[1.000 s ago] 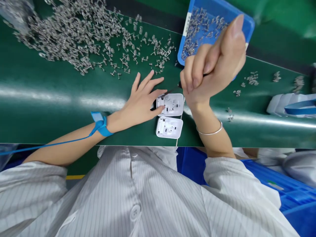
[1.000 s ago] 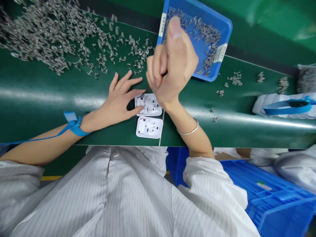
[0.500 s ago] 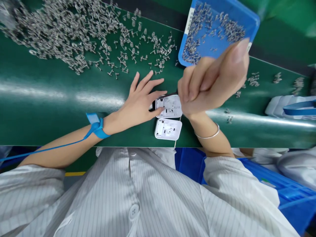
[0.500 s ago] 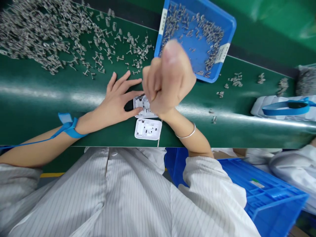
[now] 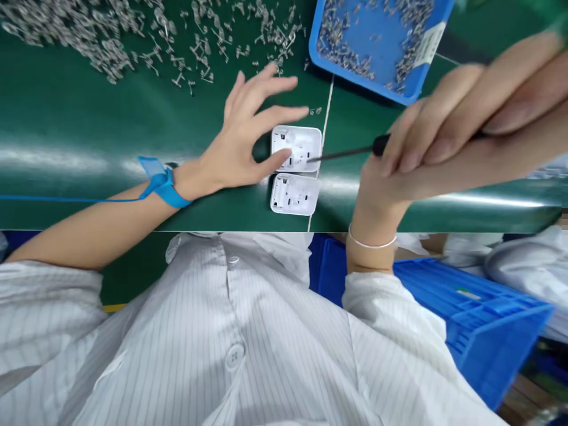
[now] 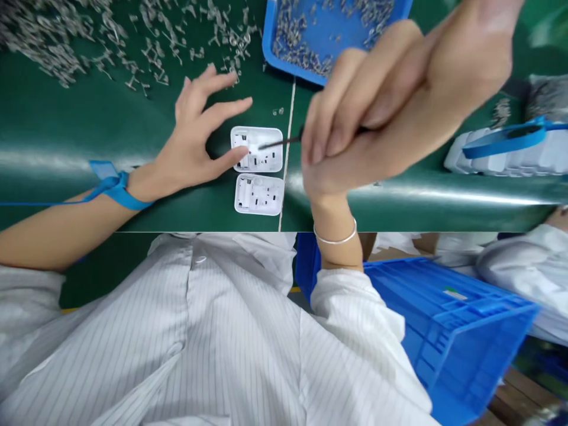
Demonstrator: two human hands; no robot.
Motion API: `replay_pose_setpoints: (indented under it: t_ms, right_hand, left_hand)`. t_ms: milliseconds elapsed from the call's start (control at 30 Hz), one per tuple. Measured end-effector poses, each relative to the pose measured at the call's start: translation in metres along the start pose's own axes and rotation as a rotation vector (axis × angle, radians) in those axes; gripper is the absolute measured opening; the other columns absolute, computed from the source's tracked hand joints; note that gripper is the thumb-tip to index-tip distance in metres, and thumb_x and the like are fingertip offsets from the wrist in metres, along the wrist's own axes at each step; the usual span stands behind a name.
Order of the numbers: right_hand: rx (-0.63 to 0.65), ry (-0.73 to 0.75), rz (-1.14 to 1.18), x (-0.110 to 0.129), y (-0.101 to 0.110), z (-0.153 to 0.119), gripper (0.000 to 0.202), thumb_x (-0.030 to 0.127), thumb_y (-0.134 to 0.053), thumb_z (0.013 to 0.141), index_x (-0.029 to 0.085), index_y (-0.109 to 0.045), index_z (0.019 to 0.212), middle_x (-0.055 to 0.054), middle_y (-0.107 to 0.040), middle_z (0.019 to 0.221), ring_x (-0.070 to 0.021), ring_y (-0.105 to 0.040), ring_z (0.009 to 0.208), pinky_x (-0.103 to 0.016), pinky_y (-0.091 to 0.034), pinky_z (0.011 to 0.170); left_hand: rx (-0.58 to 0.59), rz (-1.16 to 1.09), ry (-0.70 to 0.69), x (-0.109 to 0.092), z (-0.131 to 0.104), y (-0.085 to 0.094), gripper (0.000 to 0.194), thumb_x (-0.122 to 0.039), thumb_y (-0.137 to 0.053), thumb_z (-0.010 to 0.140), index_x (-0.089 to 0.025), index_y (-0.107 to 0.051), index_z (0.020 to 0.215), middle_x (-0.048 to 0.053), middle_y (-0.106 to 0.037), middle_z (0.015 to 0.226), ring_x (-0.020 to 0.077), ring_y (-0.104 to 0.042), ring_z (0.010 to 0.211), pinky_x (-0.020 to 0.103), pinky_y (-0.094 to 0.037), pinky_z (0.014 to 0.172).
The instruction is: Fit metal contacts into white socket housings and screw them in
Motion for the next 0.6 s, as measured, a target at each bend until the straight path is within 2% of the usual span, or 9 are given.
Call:
replay_pose_setpoints:
  t_ms: [67,100,133,200,267,400,500,600]
  right_hand:
    - [-0.134,0.286,-0.006,0.036,0.009,-0.01,0.039,0.048,-0.071,0.092,0.025,-0.045,0.072,0.009,-0.024,0.059,-0.0034,-0.029,0.037,-0.02,-0.03,0.036]
    - [-0.17,0.355,-0.018,0.044,0.008,-0.015,0.039,0.042,-0.066,0.096,0.025,-0.043,0.07,0.009,-0.022,0.057,-0.0032,-0.025,0.035,-0.02,-0.027,0.033]
    - [-0.18,0.331,-0.038,0.042,0.004,-0.015,0.041,0.038,-0.058,0.1,0.026,-0.039,0.066,0.009,-0.021,0.055,-0.004,-0.024,0.034,-0.021,-0.025,0.031]
    - [-0.195,0.17,-0.077,0.022,-0.004,-0.013,0.048,0.032,-0.039,0.107,0.03,-0.029,0.06,0.007,-0.022,0.05,-0.007,-0.024,0.033,-0.026,-0.025,0.029]
    - [-0.236,0.083,-0.096,0.006,-0.008,-0.015,0.05,0.036,-0.03,0.109,0.031,-0.023,0.06,0.007,-0.021,0.047,-0.0092,-0.021,0.032,-0.03,-0.022,0.028]
    - [-0.311,0.139,-0.177,0.0,-0.015,-0.028,0.054,0.058,-0.045,0.102,0.029,-0.02,0.063,0.009,-0.019,0.045,-0.0096,-0.013,0.031,-0.032,-0.017,0.03]
    - [-0.265,0.215,-0.228,0.006,-0.028,-0.038,0.053,0.054,-0.056,0.097,0.028,-0.024,0.064,0.011,-0.021,0.04,-0.0097,-0.016,0.026,-0.031,-0.02,0.028]
    - [-0.268,0.168,-0.132,0.001,-0.024,-0.037,0.054,0.052,-0.059,0.096,0.027,-0.026,0.061,0.011,-0.023,0.039,-0.008,-0.016,0.025,-0.028,-0.018,0.025]
  left_hand:
    - [0.054,-0.014,-0.092,-0.016,-0.001,-0.005,0.047,-0.059,-0.066,0.09,-0.041,-0.064,0.133,-0.005,-0.041,0.16,0.0338,-0.018,0.158,0.055,0.003,0.133]
    - [0.094,-0.007,-0.136,-0.023,-0.002,-0.011,0.047,-0.059,-0.066,0.089,-0.039,-0.066,0.131,-0.004,-0.043,0.159,0.0349,-0.02,0.157,0.056,0.003,0.132]
    - [0.135,0.002,-0.164,-0.027,-0.004,-0.018,0.049,-0.06,-0.066,0.088,-0.038,-0.066,0.132,-0.003,-0.045,0.158,0.0362,-0.021,0.157,0.058,0.004,0.131]
    - [0.207,0.004,-0.161,-0.027,-0.007,-0.033,0.052,-0.06,-0.067,0.088,-0.036,-0.064,0.134,0.0,-0.05,0.154,0.0384,-0.025,0.155,0.064,0.003,0.128]
    - [0.243,-0.015,-0.115,-0.021,-0.01,-0.044,0.05,-0.061,-0.069,0.088,-0.035,-0.066,0.131,0.001,-0.054,0.15,0.0397,-0.027,0.154,0.068,0.001,0.127]
    - [0.251,-0.054,-0.071,-0.015,-0.011,-0.05,0.041,-0.062,-0.07,0.087,-0.033,-0.073,0.117,0.001,-0.054,0.149,0.0401,-0.025,0.154,0.067,-0.001,0.127]
    - [0.242,-0.072,-0.066,-0.016,-0.01,-0.048,0.039,-0.062,-0.072,0.086,-0.032,-0.074,0.111,0.0,-0.054,0.148,0.0391,-0.025,0.154,0.064,-0.001,0.128]
    - [0.214,-0.066,-0.066,-0.015,-0.01,-0.046,0.041,-0.064,-0.072,0.086,-0.031,-0.075,0.11,0.002,-0.055,0.146,0.0394,-0.027,0.154,0.064,-0.002,0.128]
Point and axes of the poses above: each hand's wrist, its own z-axis towards the middle knuckle, its own y-axis out of the back of the hand, x = y × z, the point moved 10 cm from there along z, towards the middle knuckle
